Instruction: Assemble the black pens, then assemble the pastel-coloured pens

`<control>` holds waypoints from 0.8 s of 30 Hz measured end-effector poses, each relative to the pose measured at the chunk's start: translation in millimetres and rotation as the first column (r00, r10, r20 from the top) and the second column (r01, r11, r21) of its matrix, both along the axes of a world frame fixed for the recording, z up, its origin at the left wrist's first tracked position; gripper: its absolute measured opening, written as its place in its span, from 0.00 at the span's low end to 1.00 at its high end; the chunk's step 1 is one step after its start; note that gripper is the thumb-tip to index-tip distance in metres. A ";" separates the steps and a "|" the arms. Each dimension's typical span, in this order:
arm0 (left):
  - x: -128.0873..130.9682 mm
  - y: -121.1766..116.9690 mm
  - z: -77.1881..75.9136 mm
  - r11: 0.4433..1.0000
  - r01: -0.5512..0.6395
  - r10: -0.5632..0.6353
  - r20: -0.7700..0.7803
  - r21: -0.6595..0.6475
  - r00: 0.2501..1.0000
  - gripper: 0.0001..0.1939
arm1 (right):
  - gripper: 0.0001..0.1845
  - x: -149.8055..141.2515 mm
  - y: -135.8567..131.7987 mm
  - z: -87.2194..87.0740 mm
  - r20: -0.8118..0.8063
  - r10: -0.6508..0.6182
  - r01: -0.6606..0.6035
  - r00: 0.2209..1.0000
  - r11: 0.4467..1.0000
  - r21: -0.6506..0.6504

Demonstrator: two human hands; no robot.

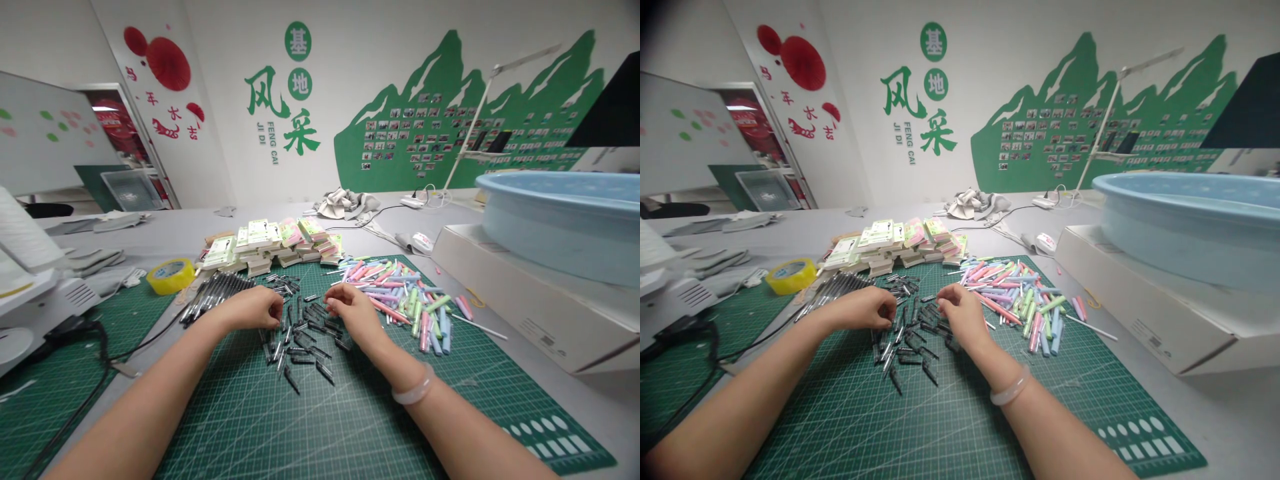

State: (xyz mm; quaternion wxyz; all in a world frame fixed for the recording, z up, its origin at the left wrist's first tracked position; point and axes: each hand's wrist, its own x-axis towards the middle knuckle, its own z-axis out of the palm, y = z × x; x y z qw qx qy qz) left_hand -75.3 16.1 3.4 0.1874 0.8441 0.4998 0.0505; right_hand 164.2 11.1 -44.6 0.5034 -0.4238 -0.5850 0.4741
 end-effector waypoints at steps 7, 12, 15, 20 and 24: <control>36.6 -18.5 13.5 0.998 0.043 -0.050 0.264 0.035 0.963 0.07 | 0.10 -7.7 -10.7 5.3 -0.081 0.238 -0.246 0.968 0.964 -0.102; 52.9 -21.2 4.0 0.997 -0.018 -0.017 0.458 0.071 0.889 0.06 | 0.08 -6.5 -12.2 9.3 -0.120 0.253 -0.269 0.960 0.953 -0.140; 46.0 -15.5 2.5 0.997 -0.055 0.021 0.561 0.045 0.827 0.10 | 0.08 -2.1 -9.1 10.9 -0.144 0.187 -0.209 0.972 0.965 -0.157; 21.8 -14.1 9.2 0.985 0.131 -0.098 0.269 -0.110 0.958 0.06 | 0.10 4.7 -1.3 5.0 -0.109 0.005 -0.022 0.994 0.987 -0.157; 18.4 -23.4 10.8 0.940 0.274 -0.254 0.122 -0.203 0.960 0.10 | 0.10 6.9 2.3 1.6 -0.131 -0.084 0.066 0.988 0.989 -0.133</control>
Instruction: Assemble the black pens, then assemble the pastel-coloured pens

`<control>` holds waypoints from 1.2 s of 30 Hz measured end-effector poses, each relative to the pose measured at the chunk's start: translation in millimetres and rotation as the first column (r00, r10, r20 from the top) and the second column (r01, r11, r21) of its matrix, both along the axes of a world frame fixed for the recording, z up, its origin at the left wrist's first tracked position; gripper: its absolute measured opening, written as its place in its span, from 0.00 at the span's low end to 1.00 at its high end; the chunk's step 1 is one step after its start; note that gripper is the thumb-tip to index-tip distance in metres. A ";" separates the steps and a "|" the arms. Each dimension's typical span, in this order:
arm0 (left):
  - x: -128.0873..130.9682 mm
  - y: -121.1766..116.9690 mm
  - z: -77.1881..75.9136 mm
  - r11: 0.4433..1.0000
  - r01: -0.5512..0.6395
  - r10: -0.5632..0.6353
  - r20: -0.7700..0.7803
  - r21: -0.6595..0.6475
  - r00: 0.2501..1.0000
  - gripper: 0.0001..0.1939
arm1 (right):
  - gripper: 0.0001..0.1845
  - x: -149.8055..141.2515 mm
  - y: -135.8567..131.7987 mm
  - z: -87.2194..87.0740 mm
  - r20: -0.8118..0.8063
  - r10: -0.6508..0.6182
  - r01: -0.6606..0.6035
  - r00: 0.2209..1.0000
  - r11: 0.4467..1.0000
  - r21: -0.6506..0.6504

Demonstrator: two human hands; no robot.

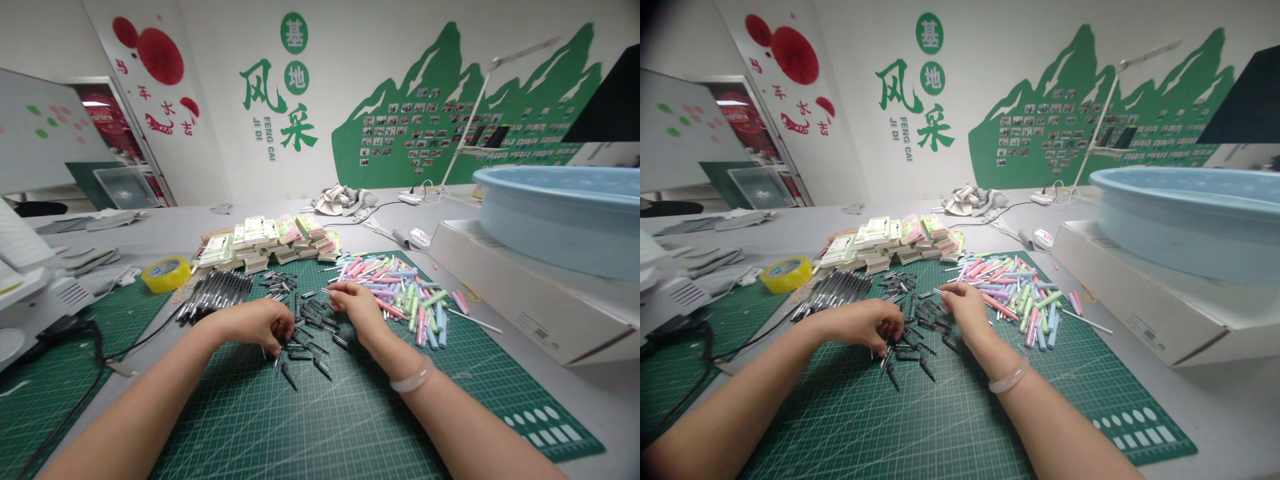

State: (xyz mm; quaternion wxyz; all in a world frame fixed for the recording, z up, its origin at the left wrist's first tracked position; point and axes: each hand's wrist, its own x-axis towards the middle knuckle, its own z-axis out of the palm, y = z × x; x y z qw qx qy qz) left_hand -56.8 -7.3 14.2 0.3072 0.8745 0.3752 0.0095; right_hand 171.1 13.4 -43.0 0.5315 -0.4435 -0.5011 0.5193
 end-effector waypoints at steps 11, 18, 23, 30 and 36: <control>15.1 9.8 -16.7 0.974 -0.044 0.035 0.043 0.221 0.998 0.08 | 0.10 6.7 7.5 -1.9 -0.101 -0.136 0.134 0.986 0.991 -0.029; 7.1 18.0 -23.5 0.944 -0.101 0.088 0.055 0.315 0.995 0.10 | 0.09 5.7 7.9 -2.3 -0.106 -0.133 0.130 0.985 0.991 -0.030; 2.2 22.4 -27.4 0.928 -0.116 0.112 0.032 0.353 0.993 0.07 | 0.10 5.4 7.3 -1.3 -0.105 -0.138 0.136 0.985 0.990 -0.024; 10.1 18.9 -28.9 0.903 -0.111 0.102 0.046 0.414 0.994 0.12 | 0.09 4.9 6.1 0.6 -0.115 -0.133 0.130 0.984 0.991 -0.032; 6.0 20.8 -28.3 0.883 -0.170 0.151 0.078 0.437 0.985 0.10 | 0.09 5.8 6.9 -1.5 -0.108 -0.129 0.127 0.986 0.992 -0.028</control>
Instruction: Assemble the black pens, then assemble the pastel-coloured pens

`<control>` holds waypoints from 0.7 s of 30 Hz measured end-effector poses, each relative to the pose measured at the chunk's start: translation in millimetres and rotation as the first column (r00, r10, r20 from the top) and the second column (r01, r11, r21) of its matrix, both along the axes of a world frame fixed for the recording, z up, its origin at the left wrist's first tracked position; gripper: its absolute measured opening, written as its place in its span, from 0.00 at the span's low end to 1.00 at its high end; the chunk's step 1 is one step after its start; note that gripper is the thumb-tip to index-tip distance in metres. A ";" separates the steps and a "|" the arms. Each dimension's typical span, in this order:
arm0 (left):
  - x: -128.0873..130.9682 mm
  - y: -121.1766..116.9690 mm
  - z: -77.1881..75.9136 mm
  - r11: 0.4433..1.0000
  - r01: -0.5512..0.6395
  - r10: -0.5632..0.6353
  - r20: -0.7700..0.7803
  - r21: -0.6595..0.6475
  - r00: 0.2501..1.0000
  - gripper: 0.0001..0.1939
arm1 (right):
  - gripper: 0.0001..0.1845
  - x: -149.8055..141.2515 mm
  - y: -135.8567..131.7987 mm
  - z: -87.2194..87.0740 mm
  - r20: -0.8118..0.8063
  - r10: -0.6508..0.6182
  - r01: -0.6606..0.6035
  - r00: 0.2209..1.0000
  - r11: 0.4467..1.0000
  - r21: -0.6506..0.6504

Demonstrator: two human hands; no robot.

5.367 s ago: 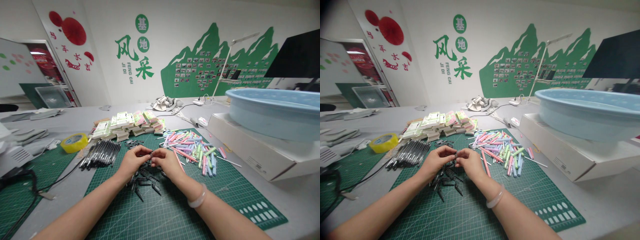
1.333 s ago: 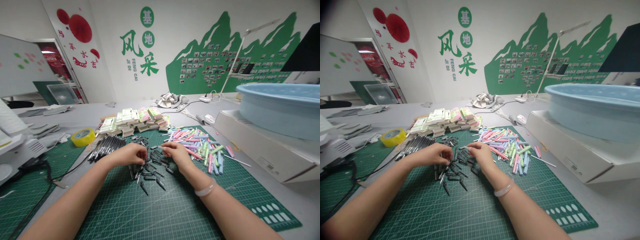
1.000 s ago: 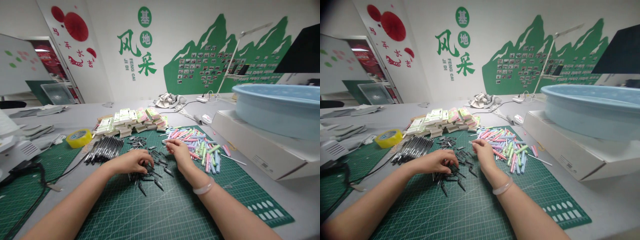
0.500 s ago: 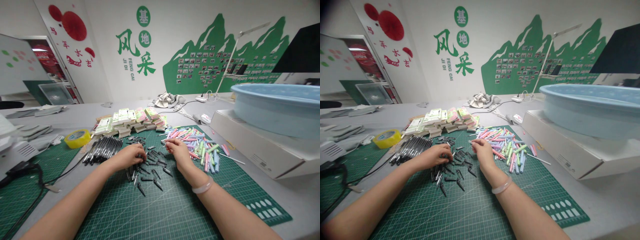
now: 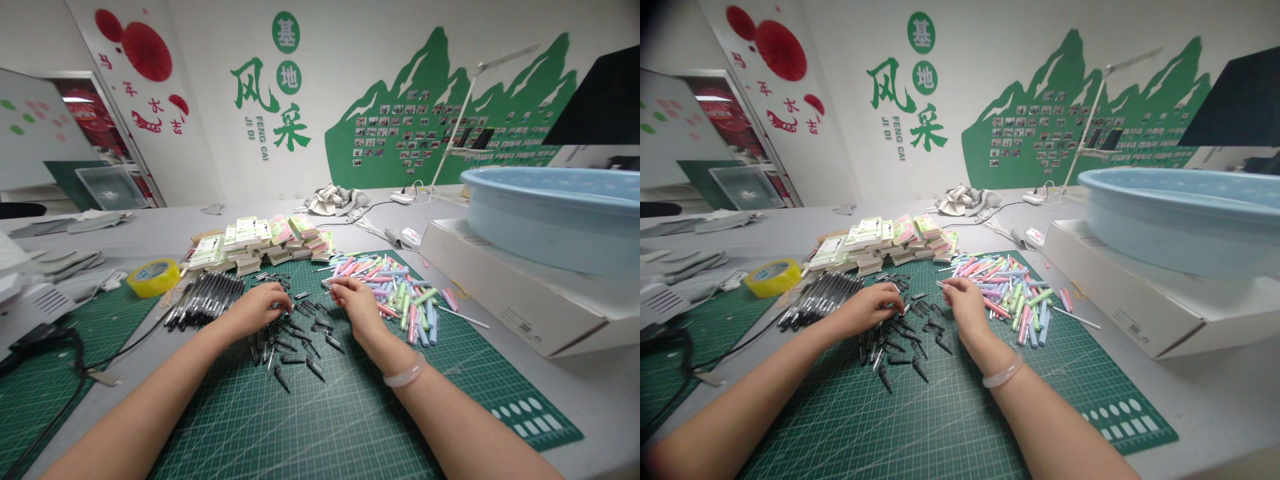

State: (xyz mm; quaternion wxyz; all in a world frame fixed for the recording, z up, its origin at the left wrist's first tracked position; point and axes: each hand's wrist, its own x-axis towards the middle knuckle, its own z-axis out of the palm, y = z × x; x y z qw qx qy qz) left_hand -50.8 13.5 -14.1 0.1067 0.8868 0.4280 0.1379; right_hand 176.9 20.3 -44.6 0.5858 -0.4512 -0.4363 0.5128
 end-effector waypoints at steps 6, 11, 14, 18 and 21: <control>4.2 0.1 -4.1 1.000 0.012 -0.012 -0.007 -0.009 1.000 0.13 | 0.09 0.3 -0.6 -0.1 0.000 -0.003 0.003 1.000 1.000 0.001; 6.1 0.2 -3.8 1.000 0.002 -0.002 -0.019 -0.010 1.000 0.15 | 0.09 -0.3 -1.1 1.4 -0.002 -0.007 0.007 1.000 1.000 -0.011; 2.5 0.5 -1.5 0.999 0.018 -0.019 -0.017 -0.036 1.000 0.12 | 0.09 -0.7 -1.0 1.5 -0.002 -0.010 0.010 1.000 1.000 -0.012; -3.5 3.2 -3.0 0.998 0.033 -0.037 -0.058 -0.062 0.998 0.11 | 0.09 -0.8 -0.9 1.4 -0.014 -0.004 0.004 1.000 1.000 -0.010; -7.5 7.0 -6.4 1.000 -0.014 0.012 -0.063 -0.019 0.998 0.10 | 0.09 -0.4 -1.0 1.5 -0.015 -0.004 0.004 1.000 1.000 -0.006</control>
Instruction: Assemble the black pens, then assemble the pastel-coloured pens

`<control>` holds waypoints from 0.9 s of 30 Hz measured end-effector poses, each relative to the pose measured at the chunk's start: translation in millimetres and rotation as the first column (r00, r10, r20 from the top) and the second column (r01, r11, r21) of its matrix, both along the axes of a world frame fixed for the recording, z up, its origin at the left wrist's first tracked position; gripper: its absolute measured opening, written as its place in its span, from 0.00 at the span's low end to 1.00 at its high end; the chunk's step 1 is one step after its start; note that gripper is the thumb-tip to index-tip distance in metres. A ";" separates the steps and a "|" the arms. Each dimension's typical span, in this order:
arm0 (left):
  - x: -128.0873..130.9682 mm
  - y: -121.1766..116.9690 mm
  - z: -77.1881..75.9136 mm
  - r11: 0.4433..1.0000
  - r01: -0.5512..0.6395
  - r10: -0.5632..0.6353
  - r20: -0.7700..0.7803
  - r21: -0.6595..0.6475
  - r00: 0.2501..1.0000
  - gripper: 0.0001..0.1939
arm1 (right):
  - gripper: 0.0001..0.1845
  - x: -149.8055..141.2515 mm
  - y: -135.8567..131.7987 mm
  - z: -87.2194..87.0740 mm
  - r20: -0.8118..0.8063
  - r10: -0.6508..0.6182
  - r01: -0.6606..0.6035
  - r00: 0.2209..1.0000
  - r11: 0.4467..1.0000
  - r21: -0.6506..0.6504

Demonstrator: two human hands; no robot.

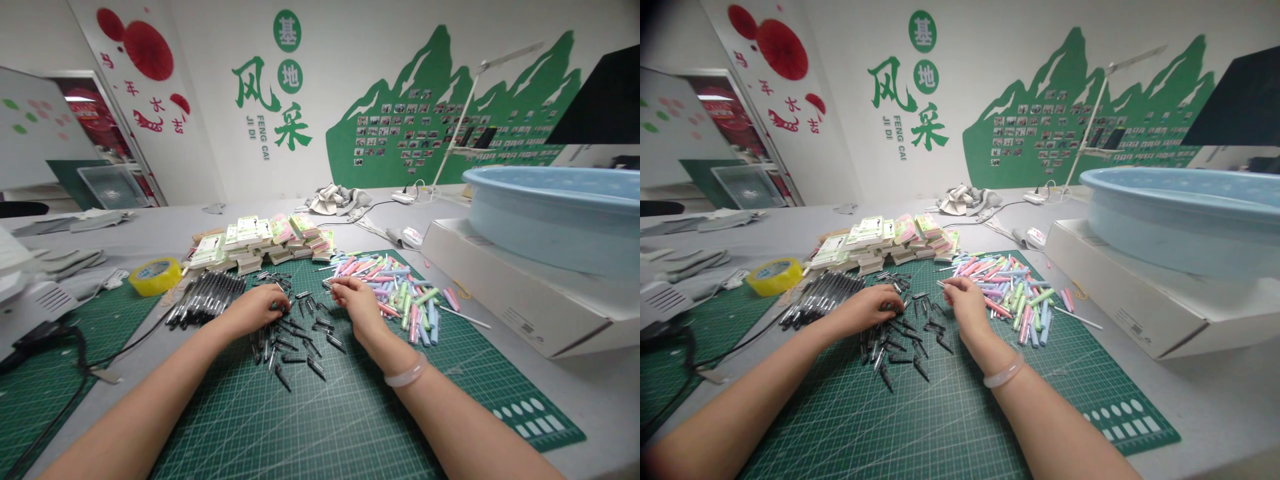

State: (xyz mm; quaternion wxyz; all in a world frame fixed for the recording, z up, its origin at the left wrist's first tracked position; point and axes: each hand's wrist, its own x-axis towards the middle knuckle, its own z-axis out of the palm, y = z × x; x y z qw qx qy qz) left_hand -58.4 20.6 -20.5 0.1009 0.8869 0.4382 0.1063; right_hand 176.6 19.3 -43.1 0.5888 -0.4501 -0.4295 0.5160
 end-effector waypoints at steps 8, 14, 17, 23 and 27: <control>-1.5 0.1 2.7 1.000 0.002 -0.002 0.018 -0.016 1.000 0.07 | 0.09 -0.6 -0.4 -1.0 -0.004 0.006 -0.006 1.000 1.000 0.012; 1.9 -2.7 5.0 0.996 0.046 -0.050 -0.040 -0.077 0.998 0.06 | 0.09 -1.0 -1.0 0.8 0.007 0.003 -0.003 1.000 1.000 0.004; 2.4 -4.2 7.0 0.997 0.046 -0.048 -0.038 -0.067 0.998 0.05 | 0.09 -0.5 -1.1 0.7 0.005 0.004 -0.004 1.000 1.000 0.002; 4.5 -7.8 12.7 0.987 0.082 -0.089 -0.041 -0.140 0.995 0.05 | 0.09 0.0 -1.0 -0.7 0.005 0.008 -0.008 1.000 1.000 0.005; 13.9 -14.0 15.4 0.992 0.081 -0.080 0.009 -0.094 0.997 0.05 | 0.10 -0.4 -0.6 -0.9 0.012 0.006 -0.006 1.000 1.000 0.001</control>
